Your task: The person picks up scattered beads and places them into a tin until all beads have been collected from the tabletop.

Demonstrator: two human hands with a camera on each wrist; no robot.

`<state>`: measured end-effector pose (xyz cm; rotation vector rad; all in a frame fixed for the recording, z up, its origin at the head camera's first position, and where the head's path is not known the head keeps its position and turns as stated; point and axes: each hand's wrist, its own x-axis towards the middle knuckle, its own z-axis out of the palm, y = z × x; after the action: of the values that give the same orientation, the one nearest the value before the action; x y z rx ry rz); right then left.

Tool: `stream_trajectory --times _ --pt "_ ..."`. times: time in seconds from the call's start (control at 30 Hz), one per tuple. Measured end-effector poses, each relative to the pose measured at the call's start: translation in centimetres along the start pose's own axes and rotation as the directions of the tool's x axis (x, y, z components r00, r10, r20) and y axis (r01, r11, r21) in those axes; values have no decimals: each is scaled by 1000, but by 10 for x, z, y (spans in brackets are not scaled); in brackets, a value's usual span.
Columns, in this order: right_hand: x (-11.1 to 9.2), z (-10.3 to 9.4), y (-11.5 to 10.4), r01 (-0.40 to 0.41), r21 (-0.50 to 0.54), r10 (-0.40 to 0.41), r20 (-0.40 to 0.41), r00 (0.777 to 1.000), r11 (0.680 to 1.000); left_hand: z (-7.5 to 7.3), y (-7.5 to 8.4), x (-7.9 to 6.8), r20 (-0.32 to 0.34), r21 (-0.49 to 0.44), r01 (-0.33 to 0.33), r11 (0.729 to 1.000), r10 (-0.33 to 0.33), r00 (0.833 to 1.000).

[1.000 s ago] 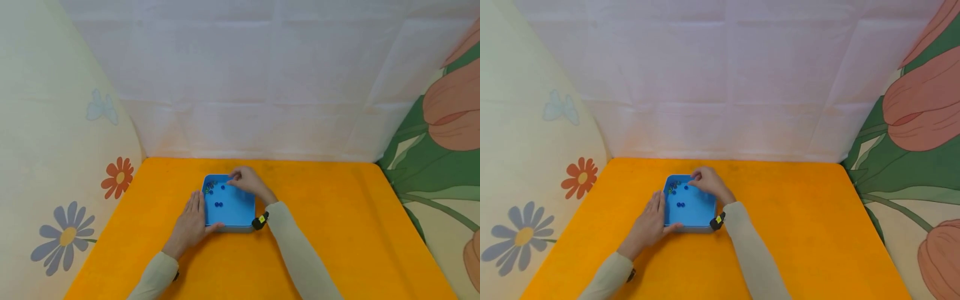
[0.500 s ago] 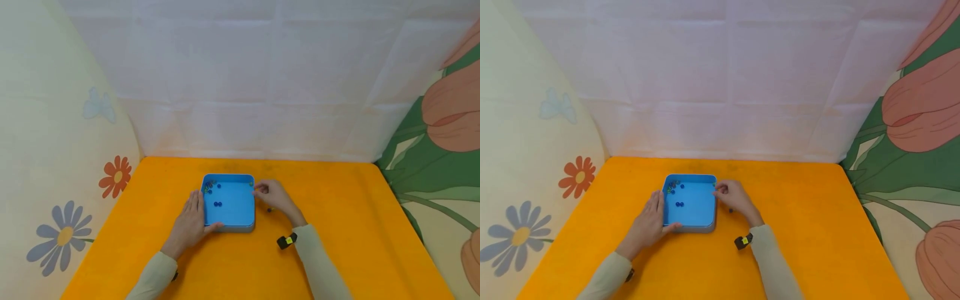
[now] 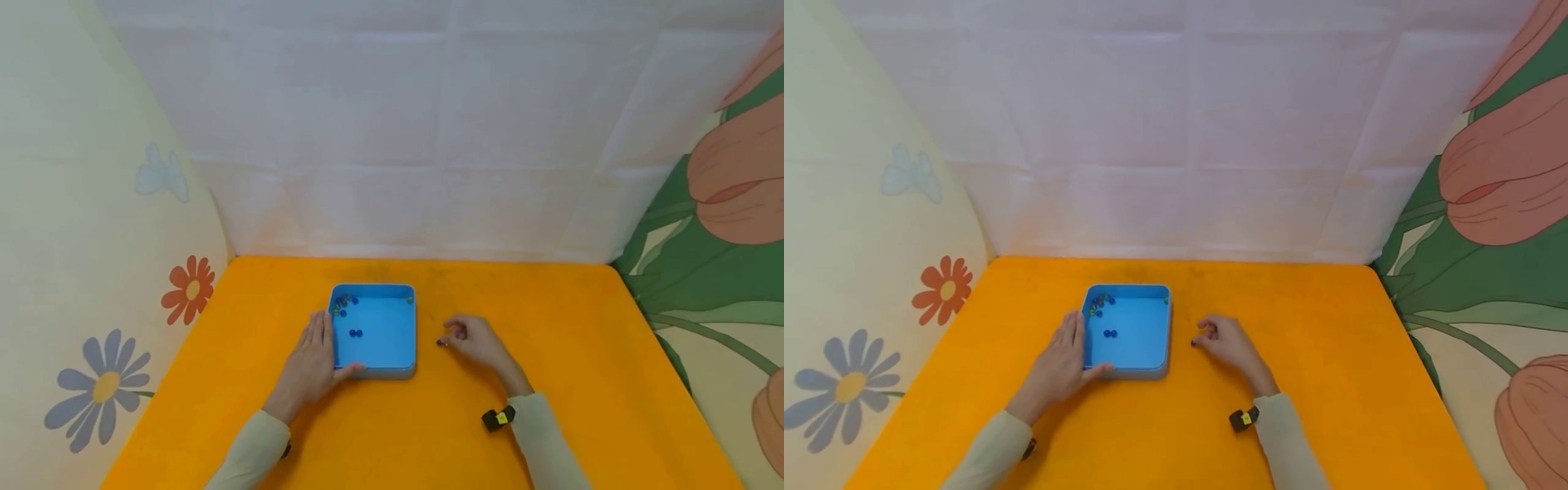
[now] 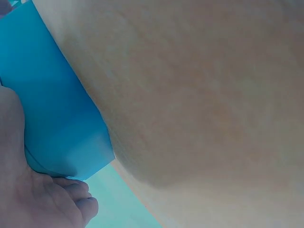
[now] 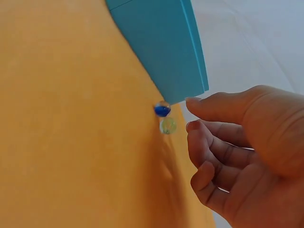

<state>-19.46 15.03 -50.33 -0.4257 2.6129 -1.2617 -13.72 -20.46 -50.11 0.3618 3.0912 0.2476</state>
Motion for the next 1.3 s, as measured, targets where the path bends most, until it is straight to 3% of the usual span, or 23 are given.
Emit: stream_trajectory --times 0.4,0.77,1.3 --pt "-11 -1 11 -50 -33 51 22 998 998 -4 1 1 -6 -6 -1 1000 1 1000" --pt "-9 2 8 -87 -44 88 21 996 995 -3 2 2 -24 -14 -7 1000 7 1000" --pt "-8 10 4 -114 -60 115 21 993 992 -2 1 -1 3 -21 5 1000 -5 1000"
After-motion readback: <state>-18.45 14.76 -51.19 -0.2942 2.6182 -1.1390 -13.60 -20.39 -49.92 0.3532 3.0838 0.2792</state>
